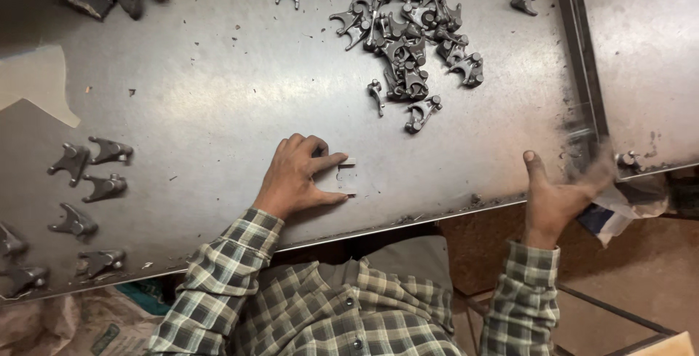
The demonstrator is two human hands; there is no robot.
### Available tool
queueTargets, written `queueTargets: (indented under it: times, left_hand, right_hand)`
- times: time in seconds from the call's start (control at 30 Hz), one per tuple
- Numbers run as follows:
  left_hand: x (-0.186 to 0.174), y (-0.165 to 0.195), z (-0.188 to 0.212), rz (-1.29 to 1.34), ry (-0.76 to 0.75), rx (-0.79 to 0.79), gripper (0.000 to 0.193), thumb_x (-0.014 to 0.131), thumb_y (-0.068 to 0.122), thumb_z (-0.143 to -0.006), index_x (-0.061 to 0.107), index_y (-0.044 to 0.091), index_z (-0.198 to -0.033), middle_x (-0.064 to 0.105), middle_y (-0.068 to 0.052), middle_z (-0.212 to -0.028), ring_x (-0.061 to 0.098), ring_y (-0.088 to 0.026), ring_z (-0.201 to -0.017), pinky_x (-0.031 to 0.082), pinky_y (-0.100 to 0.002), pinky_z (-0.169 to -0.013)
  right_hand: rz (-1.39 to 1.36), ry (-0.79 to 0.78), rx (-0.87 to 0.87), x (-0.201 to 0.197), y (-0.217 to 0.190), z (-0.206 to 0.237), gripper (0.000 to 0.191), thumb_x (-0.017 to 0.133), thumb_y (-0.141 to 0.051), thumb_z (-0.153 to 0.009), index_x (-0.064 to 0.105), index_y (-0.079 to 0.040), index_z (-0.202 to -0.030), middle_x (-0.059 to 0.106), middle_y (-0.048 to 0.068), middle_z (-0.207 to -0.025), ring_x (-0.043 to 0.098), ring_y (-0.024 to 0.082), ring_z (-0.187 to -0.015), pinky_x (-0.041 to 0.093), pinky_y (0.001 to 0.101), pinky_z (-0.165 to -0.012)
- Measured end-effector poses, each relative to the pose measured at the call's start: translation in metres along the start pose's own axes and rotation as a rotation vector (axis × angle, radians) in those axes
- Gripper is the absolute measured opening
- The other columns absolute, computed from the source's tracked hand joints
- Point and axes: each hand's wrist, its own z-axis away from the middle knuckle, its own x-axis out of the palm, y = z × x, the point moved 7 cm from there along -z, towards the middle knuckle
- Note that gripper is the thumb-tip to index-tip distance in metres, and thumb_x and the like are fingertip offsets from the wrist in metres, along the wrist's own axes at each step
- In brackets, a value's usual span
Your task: The person sits at a metal table and sorts small cast metal fork-shaped parts one at a time, picking each from a pile, turning it over in their hands, and placing it into a separate group on the table. A gloved coworker occasionally moves parts at the far end of the table.
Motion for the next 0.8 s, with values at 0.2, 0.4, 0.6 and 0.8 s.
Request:
queueTargets:
  times: [0.2,0.4,0.6,0.8]
  left_hand:
    - [-0.004,0.004,0.0,-0.021,0.072,0.061,0.066,0.093,0.052,-0.054,0.081,0.027,-0.115,0.063,0.001,-0.104,0.053,-0.022,-0.1,0.046,-0.04,-0.099]
    - [0.0,0.0,-0.002,-0.012,0.037,0.047,0.068,0.093,0.056,-0.053,0.08,0.028,-0.113,0.063,0.002,-0.103,0.054,-0.02,-0.099,0.046,-0.041,-0.1]
    - [0.002,-0.002,-0.002,-0.002,0.026,0.043,0.069,0.093,0.056,-0.052,0.08,0.028,-0.113,0.062,0.002,-0.103,0.055,-0.02,-0.099,0.046,-0.042,-0.1]
    - [-0.002,0.0,-0.001,0.003,0.052,0.049,0.067,0.093,0.053,-0.053,0.08,0.028,-0.113,0.062,0.002,-0.103,0.055,-0.02,-0.099,0.046,-0.042,-0.1]
  right_hand:
    - [-0.119,-0.522,0.074,0.114,-0.037,0.046,0.043,0.08,-0.04,-0.091,0.075,-0.008,-0.118,0.074,0.008,-0.103,0.07,0.015,-0.073,0.059,0.0277,-0.064]
    - [-0.084,-0.511,-0.064,0.137,-0.085,0.046,0.03,0.08,-0.027,-0.092,0.075,-0.003,-0.11,0.074,0.013,-0.096,0.072,0.022,-0.072,0.058,0.0343,-0.062]
    - [-0.256,-0.613,-0.099,0.101,-0.098,0.066,0.02,0.076,-0.014,-0.087,0.074,-0.003,-0.104,0.073,0.012,-0.097,0.073,0.024,-0.08,0.06,0.0346,-0.07]
    - [-0.164,-0.503,0.007,0.104,-0.061,0.05,0.021,0.075,-0.012,-0.087,0.074,-0.006,-0.107,0.074,0.011,-0.104,0.071,0.025,-0.091,0.057,0.037,-0.08]
